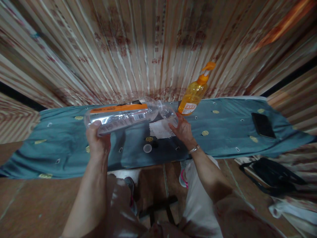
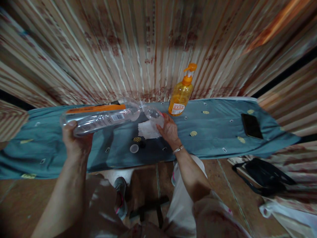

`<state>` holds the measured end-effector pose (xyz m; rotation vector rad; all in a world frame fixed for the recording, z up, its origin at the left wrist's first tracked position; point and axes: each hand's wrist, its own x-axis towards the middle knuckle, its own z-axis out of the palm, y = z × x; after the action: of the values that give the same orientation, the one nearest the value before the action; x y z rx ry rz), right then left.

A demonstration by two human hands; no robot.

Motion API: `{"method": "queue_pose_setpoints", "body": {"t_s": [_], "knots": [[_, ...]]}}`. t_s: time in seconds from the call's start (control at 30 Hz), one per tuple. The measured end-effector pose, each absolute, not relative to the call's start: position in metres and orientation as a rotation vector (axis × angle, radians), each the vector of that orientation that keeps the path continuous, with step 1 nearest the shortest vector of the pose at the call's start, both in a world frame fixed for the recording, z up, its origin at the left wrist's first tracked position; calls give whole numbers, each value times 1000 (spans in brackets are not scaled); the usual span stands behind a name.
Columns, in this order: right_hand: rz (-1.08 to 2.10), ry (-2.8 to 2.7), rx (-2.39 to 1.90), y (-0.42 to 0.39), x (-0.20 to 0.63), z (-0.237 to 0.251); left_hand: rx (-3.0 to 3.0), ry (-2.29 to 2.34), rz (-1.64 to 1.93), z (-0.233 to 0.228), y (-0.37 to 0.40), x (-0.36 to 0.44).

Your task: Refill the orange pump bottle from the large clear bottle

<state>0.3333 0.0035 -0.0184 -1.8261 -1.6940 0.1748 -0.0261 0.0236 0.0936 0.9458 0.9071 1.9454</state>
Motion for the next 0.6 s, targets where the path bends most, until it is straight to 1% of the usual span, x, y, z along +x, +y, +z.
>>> {"method": "queue_pose_setpoints", "body": {"t_s": [0.6], "knots": [[185, -1695, -1803, 2, 331, -13, 954, 899, 1951, 86, 29, -36]]}}
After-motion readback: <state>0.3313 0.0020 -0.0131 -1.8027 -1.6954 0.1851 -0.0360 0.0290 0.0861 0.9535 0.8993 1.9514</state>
